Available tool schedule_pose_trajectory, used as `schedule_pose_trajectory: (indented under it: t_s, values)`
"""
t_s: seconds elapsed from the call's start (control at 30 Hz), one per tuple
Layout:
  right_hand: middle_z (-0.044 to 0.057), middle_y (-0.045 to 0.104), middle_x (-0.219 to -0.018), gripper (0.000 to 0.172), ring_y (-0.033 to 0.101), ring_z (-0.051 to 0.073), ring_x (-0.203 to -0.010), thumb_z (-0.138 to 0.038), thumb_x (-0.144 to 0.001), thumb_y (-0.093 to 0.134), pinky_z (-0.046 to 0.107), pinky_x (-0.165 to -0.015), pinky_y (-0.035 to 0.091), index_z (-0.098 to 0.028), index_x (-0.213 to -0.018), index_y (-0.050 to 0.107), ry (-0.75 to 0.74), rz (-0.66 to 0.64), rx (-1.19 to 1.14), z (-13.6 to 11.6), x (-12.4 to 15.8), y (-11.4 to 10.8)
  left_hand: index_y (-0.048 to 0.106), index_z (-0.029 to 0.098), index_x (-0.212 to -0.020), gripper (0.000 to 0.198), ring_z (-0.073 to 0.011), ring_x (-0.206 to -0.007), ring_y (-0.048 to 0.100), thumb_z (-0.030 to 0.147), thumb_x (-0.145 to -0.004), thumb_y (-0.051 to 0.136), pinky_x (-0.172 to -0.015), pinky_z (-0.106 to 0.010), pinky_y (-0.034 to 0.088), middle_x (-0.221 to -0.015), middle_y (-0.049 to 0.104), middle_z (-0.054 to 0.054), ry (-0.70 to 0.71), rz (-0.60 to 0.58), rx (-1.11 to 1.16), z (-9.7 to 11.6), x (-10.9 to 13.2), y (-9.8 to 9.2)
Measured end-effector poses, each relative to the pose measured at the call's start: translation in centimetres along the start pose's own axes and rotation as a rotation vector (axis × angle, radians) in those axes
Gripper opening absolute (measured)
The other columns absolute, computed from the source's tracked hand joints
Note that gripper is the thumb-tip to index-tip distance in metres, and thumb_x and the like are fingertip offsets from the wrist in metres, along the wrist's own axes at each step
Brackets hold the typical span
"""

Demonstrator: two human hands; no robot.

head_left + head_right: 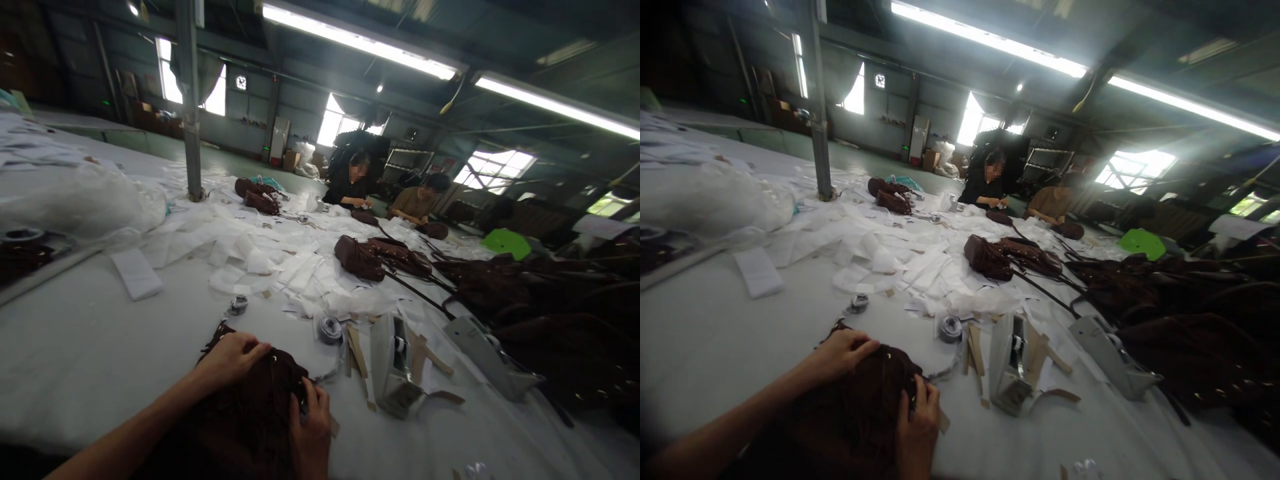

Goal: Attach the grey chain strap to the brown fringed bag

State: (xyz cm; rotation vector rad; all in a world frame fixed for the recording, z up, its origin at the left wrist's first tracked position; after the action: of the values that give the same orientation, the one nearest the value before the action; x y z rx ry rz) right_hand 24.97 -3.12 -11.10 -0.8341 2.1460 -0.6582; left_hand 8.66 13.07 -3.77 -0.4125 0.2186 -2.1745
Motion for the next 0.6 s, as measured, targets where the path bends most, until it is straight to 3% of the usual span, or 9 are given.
schedule_pose_trajectory:
  t_s: [0.13, 0.23, 0.37, 0.6]
  values:
    - [0.01, 0.058, -0.099, 0.033, 0.062, 0.024, -0.091, -0.038, -0.091, 0.045, 0.038, -0.08, 0.052, -0.02, -0.116, 0.057, -0.002, -0.004, -0.004, -0.6, -0.2, -0.3, 0.063, 0.015, -0.059, 0.019, -0.0134, -0.04, 0.052, 0.03, -0.072, 0.065, -0.039, -0.021, 0.032, -0.045, 0.058, 0.002, -0.159, -0.07, 0.226, -1.5, -0.1, 0.9]
    - [0.011, 0.058, -0.099, 0.034, 0.062, 0.024, -0.091, -0.038, -0.092, 0.043, 0.038, -0.08, 0.052, -0.019, -0.116, 0.057, -0.004, -0.017, -0.012, -0.9, -0.2, -0.4, 0.065, 0.012, -0.071, 0.01, -0.012, -0.048, 0.058, 0.021, -0.074, 0.062, -0.044, -0.017, 0.041, -0.06, 0.067, -0.005, -0.319, -0.126, 0.477, -2.9, 0.9, 1.7]
    - [0.011, 0.06, -0.098, 0.035, 0.063, 0.024, -0.089, -0.041, -0.092, 0.042, 0.037, -0.078, 0.052, -0.019, -0.115, 0.057, -0.03, 0.016, -0.012, -1.2, -0.1, -0.8, 0.056, 0.011, -0.063, 0.016, -0.0069, -0.047, 0.055, 0.007, -0.077, 0.048, -0.045, -0.013, 0.044, -0.062, 0.064, -0.008, -0.533, -0.16, 0.793, -3.9, 2.8, 3.5]
    - [0.01, 0.064, -0.089, 0.042, 0.066, 0.023, -0.082, -0.047, -0.093, 0.037, 0.035, -0.073, 0.054, -0.016, -0.107, 0.062, -0.101, 0.084, 0.008, -1.8, -0.2, -1.3, 0.056, 0.01, -0.069, 0.011, -0.006, -0.034, 0.045, 0.008, -0.071, 0.045, -0.034, -0.013, 0.039, -0.05, 0.055, -0.002, -0.658, -0.172, 1.08, -5.5, 5.5, 7.2]
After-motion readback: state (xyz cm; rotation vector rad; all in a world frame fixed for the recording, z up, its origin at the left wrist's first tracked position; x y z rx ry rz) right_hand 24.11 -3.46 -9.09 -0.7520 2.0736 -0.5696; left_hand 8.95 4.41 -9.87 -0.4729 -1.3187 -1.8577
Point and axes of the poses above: each hand's wrist, its own x-axis away from the middle knuckle, its own y-axis out of the palm, z = x × y, the point moved 8 cm from there along -x, towards the middle knuckle
